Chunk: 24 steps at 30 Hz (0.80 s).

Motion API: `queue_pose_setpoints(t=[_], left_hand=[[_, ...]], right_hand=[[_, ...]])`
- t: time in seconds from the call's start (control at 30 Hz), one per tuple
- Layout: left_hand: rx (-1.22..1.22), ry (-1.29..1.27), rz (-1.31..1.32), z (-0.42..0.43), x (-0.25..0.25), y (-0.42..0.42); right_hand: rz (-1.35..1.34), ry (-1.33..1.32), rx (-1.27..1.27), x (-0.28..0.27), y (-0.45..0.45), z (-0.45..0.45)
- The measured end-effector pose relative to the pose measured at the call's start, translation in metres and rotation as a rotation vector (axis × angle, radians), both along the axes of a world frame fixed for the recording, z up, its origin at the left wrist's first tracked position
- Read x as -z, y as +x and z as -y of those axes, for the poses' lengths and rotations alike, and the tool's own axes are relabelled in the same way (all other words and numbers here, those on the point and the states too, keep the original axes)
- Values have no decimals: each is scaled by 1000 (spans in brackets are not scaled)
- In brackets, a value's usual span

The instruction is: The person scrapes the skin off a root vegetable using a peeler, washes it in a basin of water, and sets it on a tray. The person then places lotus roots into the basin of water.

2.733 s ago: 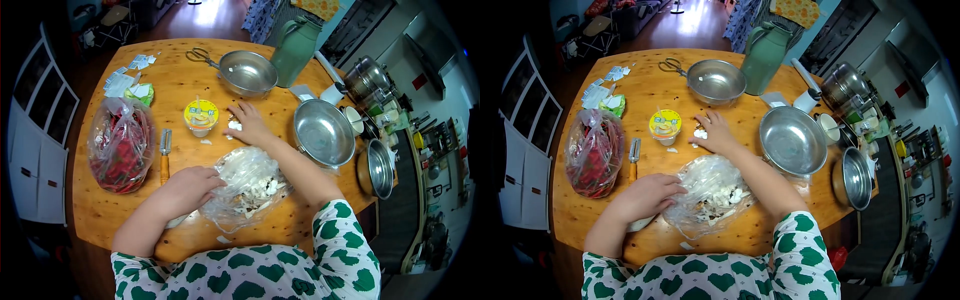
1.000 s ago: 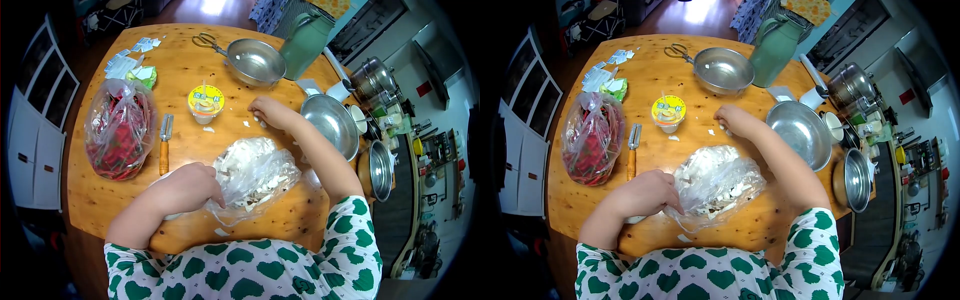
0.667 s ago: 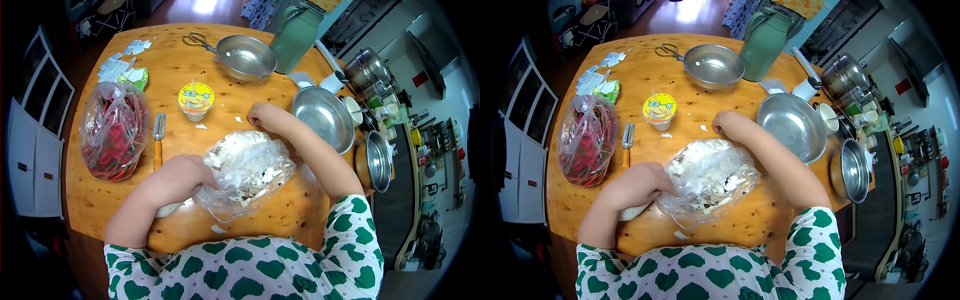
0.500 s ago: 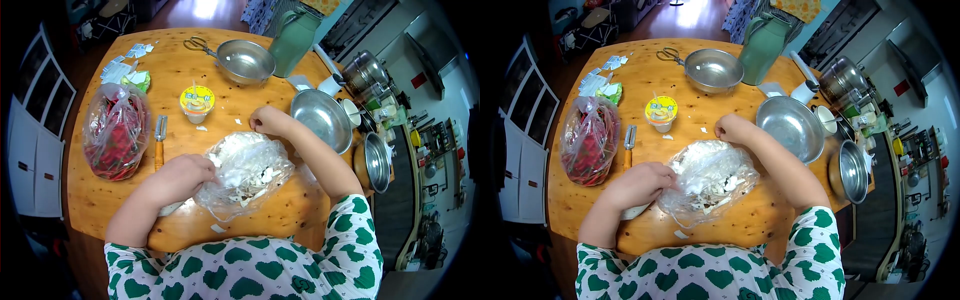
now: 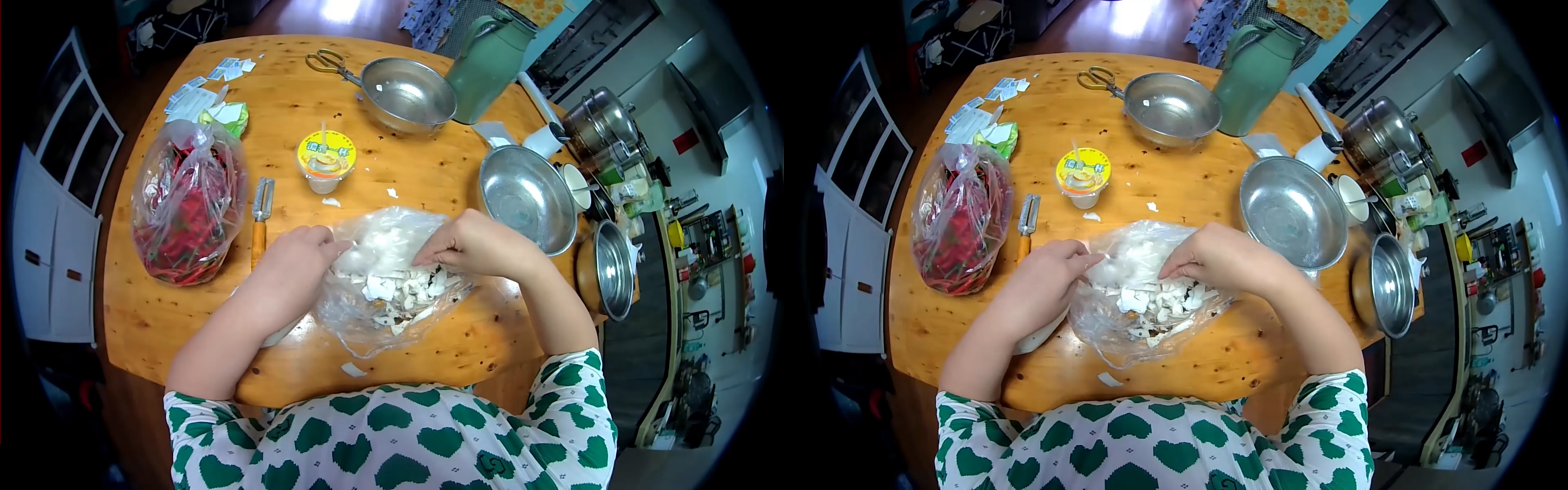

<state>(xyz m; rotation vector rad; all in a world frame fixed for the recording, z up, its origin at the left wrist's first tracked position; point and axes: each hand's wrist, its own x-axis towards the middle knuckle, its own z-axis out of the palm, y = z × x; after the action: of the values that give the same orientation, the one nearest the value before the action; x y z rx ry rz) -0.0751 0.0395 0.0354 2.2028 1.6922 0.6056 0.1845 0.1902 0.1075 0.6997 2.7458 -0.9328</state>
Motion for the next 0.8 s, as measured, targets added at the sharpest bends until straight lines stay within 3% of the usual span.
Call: queue_pose_setpoints(t=[0.13, 0.17, 0.3, 0.47, 0.67, 0.8], left_hand=[[210, 9, 98, -5, -8, -3], [278, -7, 113, -6, -6, -3], [418, -31, 131, -7, 3, -4], [460, -148, 146, -3, -4, -8], [333, -125, 162, -5, 5, -10], [224, -59, 159, -5, 4, -11]], right_hand=[[-144, -51, 325, 2, -14, -25], [-194, 58, 330, 9, -21, -38], [-158, 239, 138, 80, -42, -87], [-107, 287, 8, 117, -60, -115], [56, 163, 45, 94, -71, -109], [-176, -144, 229, 45, -51, -89]])
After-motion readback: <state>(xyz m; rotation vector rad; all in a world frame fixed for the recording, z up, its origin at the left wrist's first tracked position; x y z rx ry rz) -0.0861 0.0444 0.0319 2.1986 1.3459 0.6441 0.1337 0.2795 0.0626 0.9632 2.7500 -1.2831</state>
